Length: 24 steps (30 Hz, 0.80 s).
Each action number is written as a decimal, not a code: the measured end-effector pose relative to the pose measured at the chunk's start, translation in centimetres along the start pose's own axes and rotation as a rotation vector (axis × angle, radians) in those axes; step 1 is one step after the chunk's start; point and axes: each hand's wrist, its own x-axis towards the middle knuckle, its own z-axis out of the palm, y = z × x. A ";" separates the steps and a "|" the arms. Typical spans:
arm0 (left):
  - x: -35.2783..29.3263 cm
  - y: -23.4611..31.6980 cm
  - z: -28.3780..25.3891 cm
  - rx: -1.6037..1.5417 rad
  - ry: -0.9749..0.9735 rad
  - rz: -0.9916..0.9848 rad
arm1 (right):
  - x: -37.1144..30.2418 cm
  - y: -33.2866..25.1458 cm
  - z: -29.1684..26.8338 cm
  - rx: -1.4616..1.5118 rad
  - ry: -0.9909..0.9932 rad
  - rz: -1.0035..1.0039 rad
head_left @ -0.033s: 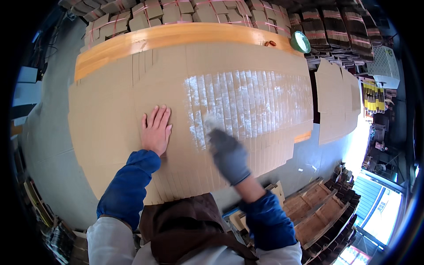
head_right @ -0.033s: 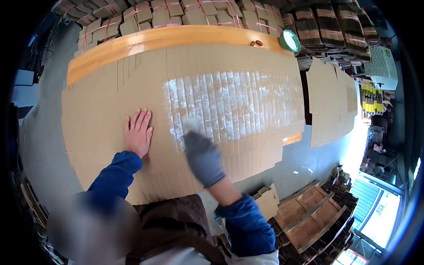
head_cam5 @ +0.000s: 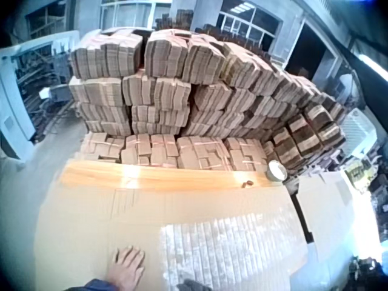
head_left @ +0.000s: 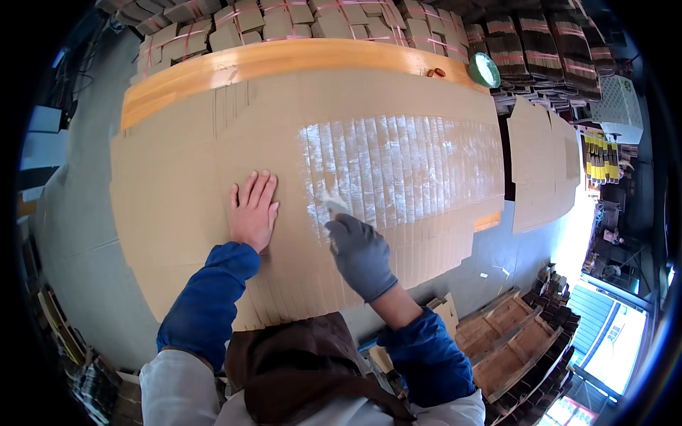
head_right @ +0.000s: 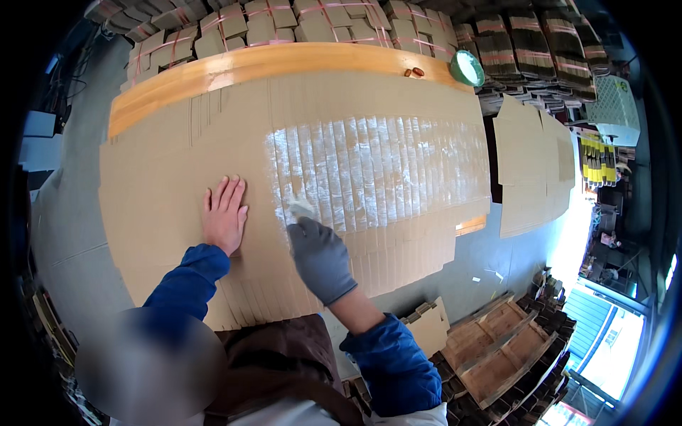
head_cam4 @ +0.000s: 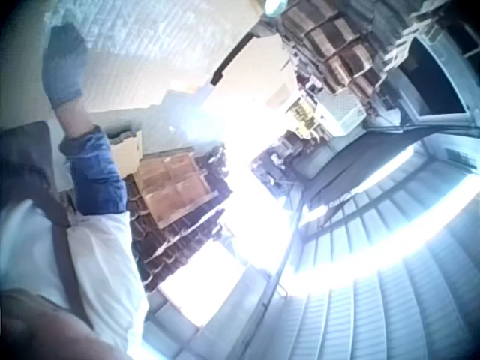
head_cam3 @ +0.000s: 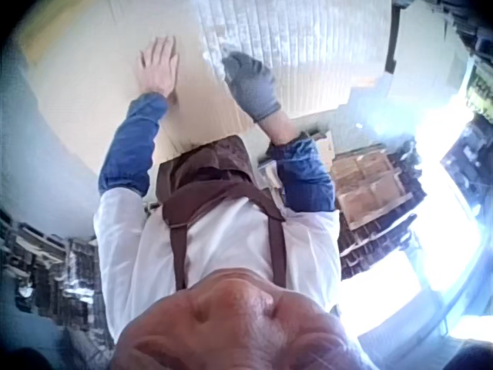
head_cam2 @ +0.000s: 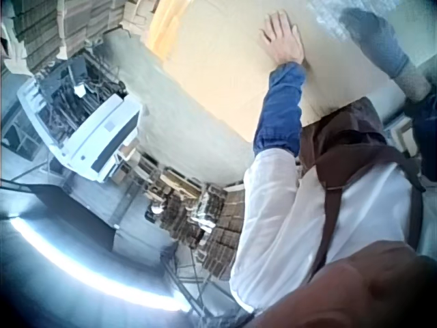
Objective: The person applies a white adhesive substance to a large, flat piece of corrugated cardboard using a brush. They repeatedly dip the brush into a small green container and spread the glue in even strokes across the cardboard surface.
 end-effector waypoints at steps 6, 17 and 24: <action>0.8 -0.5 0.0 -0.008 0.039 -0.003 | 3.6 -0.1 -2.7 0.187 -0.021 0.208; 0.4 -0.4 -0.6 -0.091 0.011 0.001 | 4.8 -2.5 -0.2 0.188 -0.114 0.179; 0.3 -0.3 -0.5 -0.103 0.027 0.007 | 5.3 -2.9 1.2 0.131 -0.077 0.176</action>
